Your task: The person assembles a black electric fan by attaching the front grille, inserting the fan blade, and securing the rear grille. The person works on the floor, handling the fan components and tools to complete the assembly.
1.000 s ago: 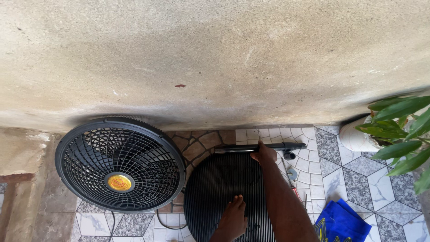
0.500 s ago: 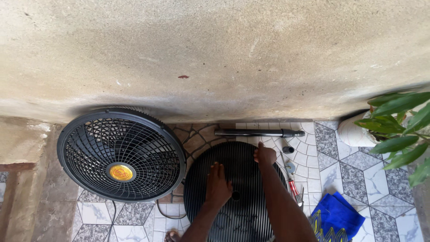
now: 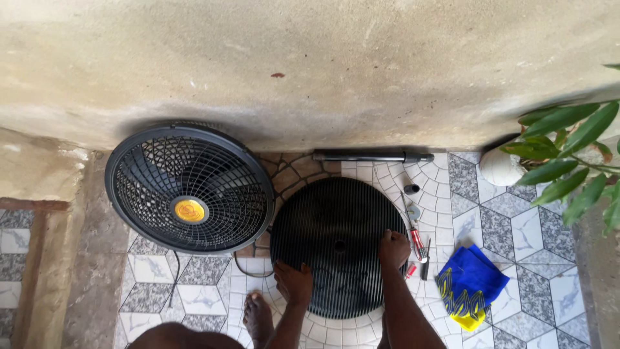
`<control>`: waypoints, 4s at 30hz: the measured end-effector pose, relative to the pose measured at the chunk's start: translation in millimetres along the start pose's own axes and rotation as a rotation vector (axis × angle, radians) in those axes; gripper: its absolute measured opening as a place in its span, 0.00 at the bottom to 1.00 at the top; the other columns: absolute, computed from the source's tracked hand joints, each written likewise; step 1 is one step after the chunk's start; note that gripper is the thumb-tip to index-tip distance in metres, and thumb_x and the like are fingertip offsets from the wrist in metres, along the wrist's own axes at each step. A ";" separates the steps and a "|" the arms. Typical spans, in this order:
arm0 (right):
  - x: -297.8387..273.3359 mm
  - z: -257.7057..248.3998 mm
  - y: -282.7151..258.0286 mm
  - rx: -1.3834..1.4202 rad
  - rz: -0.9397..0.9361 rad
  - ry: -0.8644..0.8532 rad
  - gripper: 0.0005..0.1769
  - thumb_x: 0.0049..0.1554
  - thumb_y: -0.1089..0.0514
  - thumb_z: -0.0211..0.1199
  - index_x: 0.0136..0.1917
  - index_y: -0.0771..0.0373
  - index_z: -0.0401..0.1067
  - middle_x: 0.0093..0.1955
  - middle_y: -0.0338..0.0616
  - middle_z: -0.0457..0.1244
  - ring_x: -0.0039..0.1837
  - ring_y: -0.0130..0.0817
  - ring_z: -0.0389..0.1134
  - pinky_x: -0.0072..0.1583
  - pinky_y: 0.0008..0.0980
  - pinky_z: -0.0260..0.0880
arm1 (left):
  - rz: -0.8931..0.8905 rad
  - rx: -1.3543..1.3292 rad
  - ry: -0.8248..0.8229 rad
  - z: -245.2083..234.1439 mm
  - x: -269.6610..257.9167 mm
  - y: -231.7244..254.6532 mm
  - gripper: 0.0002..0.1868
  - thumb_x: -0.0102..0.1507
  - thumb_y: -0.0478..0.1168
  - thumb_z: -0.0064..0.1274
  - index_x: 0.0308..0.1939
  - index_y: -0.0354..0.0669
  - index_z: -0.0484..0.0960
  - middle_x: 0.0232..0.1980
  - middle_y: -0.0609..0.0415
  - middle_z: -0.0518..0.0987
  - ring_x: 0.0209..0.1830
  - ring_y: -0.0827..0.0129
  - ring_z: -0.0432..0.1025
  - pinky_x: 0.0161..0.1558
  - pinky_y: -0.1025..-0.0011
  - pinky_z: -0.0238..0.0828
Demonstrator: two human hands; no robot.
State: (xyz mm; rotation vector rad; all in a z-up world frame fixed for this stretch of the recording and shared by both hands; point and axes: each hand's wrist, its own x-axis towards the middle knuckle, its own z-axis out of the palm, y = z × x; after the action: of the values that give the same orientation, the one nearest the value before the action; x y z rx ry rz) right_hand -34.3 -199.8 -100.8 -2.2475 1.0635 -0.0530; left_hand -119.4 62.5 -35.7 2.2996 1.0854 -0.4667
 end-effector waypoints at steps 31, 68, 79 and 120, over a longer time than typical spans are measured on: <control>0.8 -60.3 27.8 -0.167 0.063 -0.189 0.52 0.50 0.26 0.68 0.67 0.74 0.69 0.65 0.68 0.64 0.68 0.61 0.66 0.68 0.51 0.65 | -0.233 -0.722 -0.390 -14.4 39.2 -53.1 0.43 0.53 0.67 0.67 0.50 0.29 0.79 0.32 0.56 0.76 0.30 0.72 0.68 0.32 0.71 0.65; -71.0 -100.8 -102.6 0.540 -0.049 -0.485 0.21 0.60 0.50 0.64 0.61 0.65 0.76 0.51 0.45 0.71 0.48 0.29 0.71 0.47 0.30 0.73 | 0.840 -0.535 -0.068 -217.8 -63.2 150.1 0.21 0.62 0.46 0.64 0.53 0.37 0.79 0.35 0.51 0.81 0.28 0.69 0.73 0.31 0.67 0.68; -58.0 -106.4 -126.5 0.826 0.067 -0.566 0.29 0.60 0.48 0.65 0.66 0.72 0.69 0.55 0.50 0.69 0.55 0.38 0.72 0.51 0.35 0.74 | 1.137 -0.397 -0.174 -230.3 -66.2 193.2 0.21 0.64 0.46 0.60 0.57 0.39 0.78 0.36 0.48 0.84 0.26 0.66 0.77 0.30 0.65 0.68; -40.1 -84.7 -254.1 0.878 0.053 -0.220 0.45 0.55 0.48 0.71 0.75 0.72 0.54 0.63 0.51 0.58 0.51 0.34 0.69 0.47 0.35 0.78 | 1.557 0.091 0.367 -214.7 32.3 357.5 0.29 0.58 0.37 0.62 0.63 0.33 0.79 0.54 0.50 0.74 0.57 0.60 0.68 0.57 0.57 0.67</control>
State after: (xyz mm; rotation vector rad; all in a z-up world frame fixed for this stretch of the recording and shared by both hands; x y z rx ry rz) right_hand 86.6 -98.5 119.4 -1.3945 0.7659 -0.2029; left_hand 197.5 25.5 234.7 2.5474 -0.7724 0.5420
